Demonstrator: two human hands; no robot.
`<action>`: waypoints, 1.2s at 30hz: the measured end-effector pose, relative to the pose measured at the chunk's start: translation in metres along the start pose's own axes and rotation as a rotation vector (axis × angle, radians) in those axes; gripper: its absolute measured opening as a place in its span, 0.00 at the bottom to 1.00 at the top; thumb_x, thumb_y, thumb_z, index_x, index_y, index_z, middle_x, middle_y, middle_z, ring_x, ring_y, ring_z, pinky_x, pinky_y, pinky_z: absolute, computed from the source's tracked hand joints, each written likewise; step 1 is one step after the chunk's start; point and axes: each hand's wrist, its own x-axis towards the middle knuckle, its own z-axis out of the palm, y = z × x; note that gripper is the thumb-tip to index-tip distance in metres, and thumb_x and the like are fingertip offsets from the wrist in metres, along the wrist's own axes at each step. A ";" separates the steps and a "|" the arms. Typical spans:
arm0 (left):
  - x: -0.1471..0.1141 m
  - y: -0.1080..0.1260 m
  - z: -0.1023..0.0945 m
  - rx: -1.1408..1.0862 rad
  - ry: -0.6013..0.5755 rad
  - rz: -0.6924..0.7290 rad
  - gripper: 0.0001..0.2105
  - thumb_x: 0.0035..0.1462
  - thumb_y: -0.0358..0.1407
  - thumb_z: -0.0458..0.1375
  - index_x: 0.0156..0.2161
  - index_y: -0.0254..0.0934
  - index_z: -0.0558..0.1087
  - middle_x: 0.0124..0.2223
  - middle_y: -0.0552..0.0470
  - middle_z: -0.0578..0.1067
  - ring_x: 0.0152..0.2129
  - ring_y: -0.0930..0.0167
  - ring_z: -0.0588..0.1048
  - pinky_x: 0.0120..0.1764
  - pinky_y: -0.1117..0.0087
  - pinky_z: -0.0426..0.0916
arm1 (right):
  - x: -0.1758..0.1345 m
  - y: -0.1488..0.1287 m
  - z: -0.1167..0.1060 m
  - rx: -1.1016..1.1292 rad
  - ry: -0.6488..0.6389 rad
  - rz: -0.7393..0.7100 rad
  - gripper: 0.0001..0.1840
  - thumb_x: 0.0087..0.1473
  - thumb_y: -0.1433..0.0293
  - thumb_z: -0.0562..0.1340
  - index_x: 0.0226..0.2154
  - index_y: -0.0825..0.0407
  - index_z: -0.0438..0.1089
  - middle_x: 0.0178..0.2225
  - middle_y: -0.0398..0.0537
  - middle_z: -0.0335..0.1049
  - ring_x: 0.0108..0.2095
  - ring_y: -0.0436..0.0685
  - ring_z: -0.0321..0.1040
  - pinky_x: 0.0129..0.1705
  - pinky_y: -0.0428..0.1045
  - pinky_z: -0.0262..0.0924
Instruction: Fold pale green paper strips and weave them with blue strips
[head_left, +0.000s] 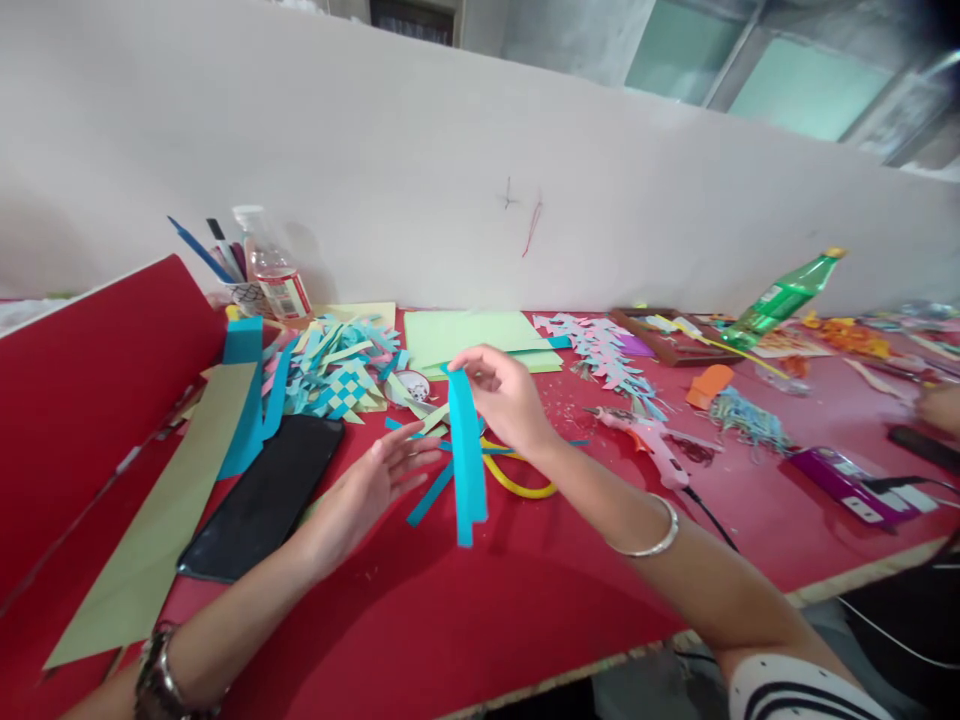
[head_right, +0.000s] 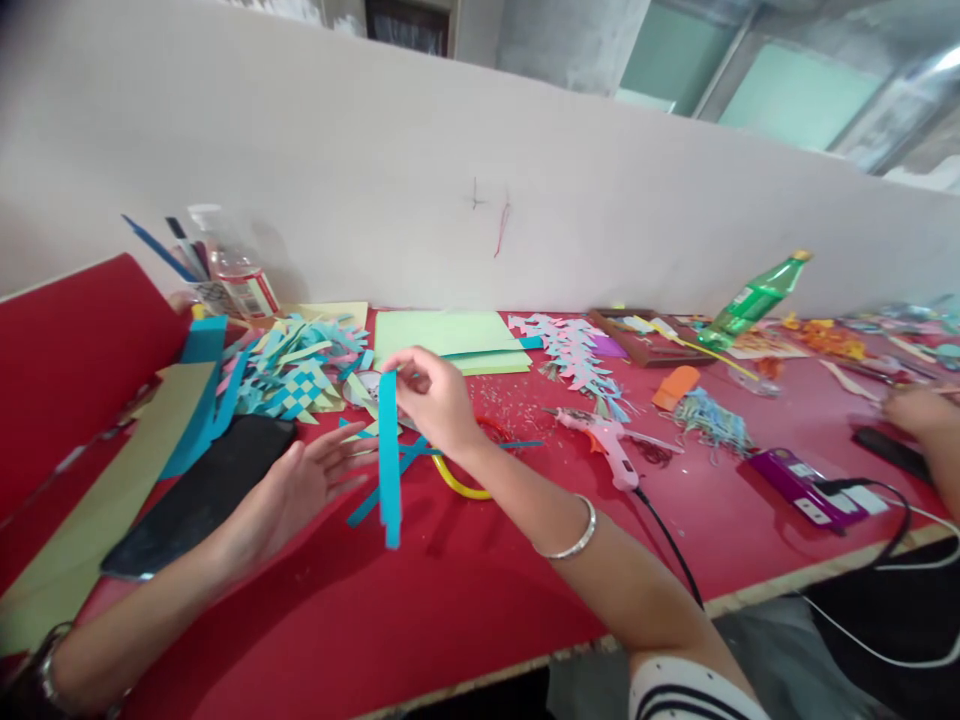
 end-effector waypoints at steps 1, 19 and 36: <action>0.001 0.000 0.005 -0.059 -0.031 -0.039 0.30 0.52 0.56 0.41 0.52 0.38 0.61 0.52 0.43 0.67 0.49 0.62 0.65 0.49 0.60 0.60 | -0.006 0.004 0.006 0.023 -0.016 0.019 0.06 0.47 0.66 0.57 0.29 0.50 0.59 0.23 0.39 0.59 0.19 0.45 0.56 0.19 0.42 0.54; 0.000 0.006 0.018 -0.237 -0.142 -0.378 0.21 0.50 0.55 0.48 0.45 0.46 0.64 0.40 0.51 0.72 0.23 0.76 0.68 0.29 0.73 0.64 | -0.046 0.043 -0.016 -0.553 -0.190 -0.510 0.10 0.53 0.74 0.50 0.31 0.50 0.65 0.30 0.45 0.62 0.32 0.49 0.62 0.34 0.45 0.58; -0.013 -0.001 0.006 0.879 -0.317 0.041 0.06 0.55 0.34 0.48 0.39 0.40 0.61 0.34 0.54 0.72 0.30 0.72 0.71 0.33 0.75 0.62 | -0.059 0.017 -0.008 -0.631 -0.658 -0.327 0.19 0.50 0.60 0.57 0.43 0.52 0.60 0.40 0.50 0.67 0.43 0.56 0.61 0.54 0.58 0.41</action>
